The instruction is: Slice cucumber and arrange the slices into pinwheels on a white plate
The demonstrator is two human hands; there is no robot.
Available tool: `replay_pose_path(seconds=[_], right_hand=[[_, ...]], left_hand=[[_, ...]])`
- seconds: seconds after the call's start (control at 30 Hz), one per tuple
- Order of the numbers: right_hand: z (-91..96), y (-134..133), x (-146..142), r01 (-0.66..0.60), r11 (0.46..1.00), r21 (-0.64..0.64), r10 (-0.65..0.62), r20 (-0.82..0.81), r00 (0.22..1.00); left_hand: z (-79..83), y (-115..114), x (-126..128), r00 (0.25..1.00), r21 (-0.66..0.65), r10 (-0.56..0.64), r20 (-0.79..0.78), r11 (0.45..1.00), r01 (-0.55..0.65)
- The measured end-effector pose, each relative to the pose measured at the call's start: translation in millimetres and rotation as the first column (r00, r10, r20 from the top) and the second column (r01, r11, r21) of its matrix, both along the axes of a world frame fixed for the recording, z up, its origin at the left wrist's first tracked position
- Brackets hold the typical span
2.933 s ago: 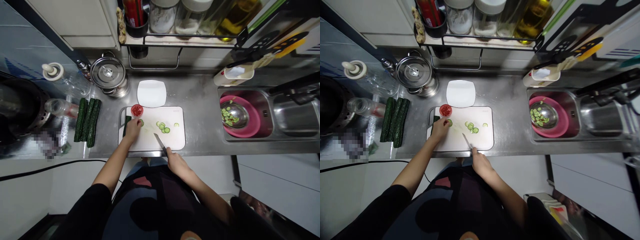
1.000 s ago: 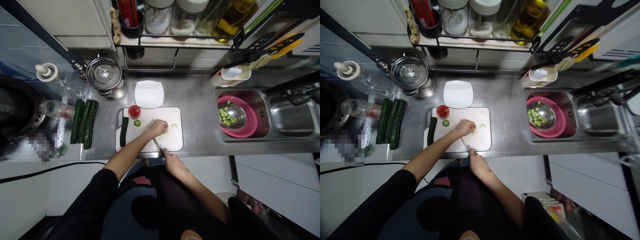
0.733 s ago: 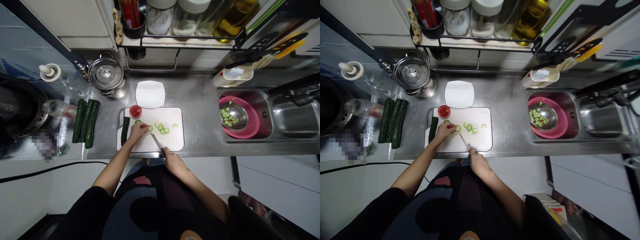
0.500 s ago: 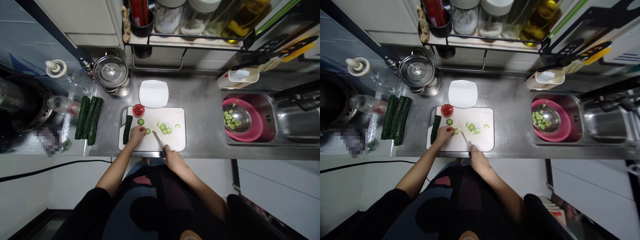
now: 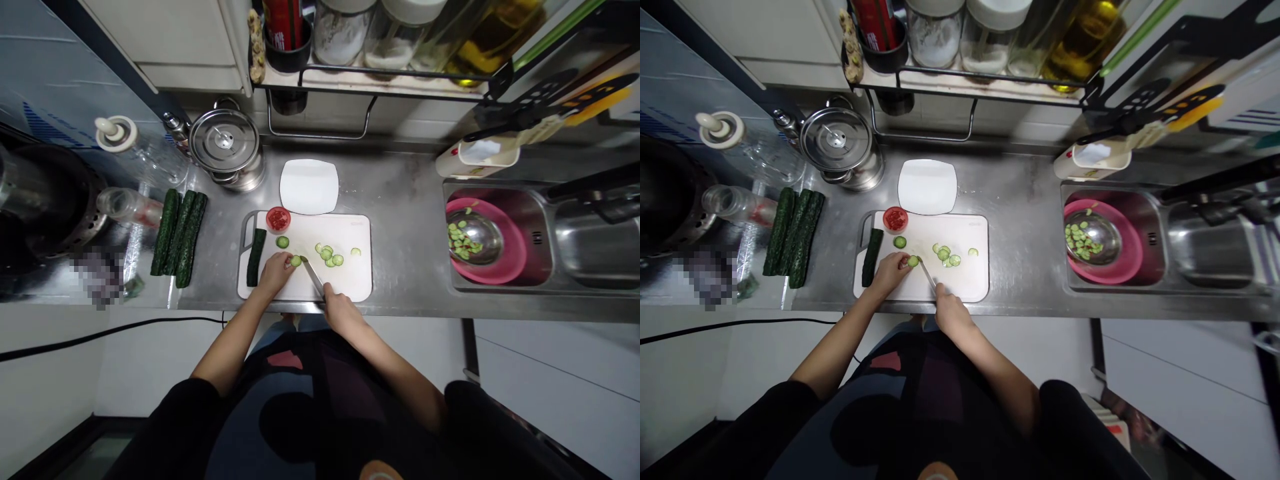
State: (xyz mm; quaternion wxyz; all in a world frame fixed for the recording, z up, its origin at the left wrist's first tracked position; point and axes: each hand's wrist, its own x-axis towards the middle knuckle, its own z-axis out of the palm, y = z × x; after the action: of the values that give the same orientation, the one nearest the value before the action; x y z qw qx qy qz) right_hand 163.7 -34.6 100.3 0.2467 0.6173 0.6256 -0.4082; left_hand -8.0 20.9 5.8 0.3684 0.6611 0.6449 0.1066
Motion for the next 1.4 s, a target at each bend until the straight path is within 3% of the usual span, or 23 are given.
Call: replay_pose_path(seconds=[0.27,0.5,0.83,1.13,1.4], right_hand=[[2.2,1,5,0.013,1.0,0.019,-0.014,0.017,1.0],[-3.0,-13,7,0.026,1.0,0.008,-0.025,-0.041,0.999],[-4.9,1,3,-0.011,0.999,0.048,0.012,-0.021,1.0],[4.9,-7,-10,-0.041,0.998,0.051,0.042,-0.017,0.999],[7.4,-8,-21,-0.025,0.999,0.046,0.026,-0.012,1.0]], left_hand=[[-4.1,-1,0,0.995,0.027,-0.038,-0.09,0.999,0.04],[-12.2,-3,-5,0.997,0.074,-0.041,-0.066,0.996,0.046],[-5.4,-6,1,0.987,0.047,0.015,-0.158,0.999,-0.008],[-15.9,-10,-9,0.997,0.171,0.057,-0.047,0.984,-0.048],[-23.7,-11,-11,1.0,0.181,0.029,0.002,0.983,-0.029]])
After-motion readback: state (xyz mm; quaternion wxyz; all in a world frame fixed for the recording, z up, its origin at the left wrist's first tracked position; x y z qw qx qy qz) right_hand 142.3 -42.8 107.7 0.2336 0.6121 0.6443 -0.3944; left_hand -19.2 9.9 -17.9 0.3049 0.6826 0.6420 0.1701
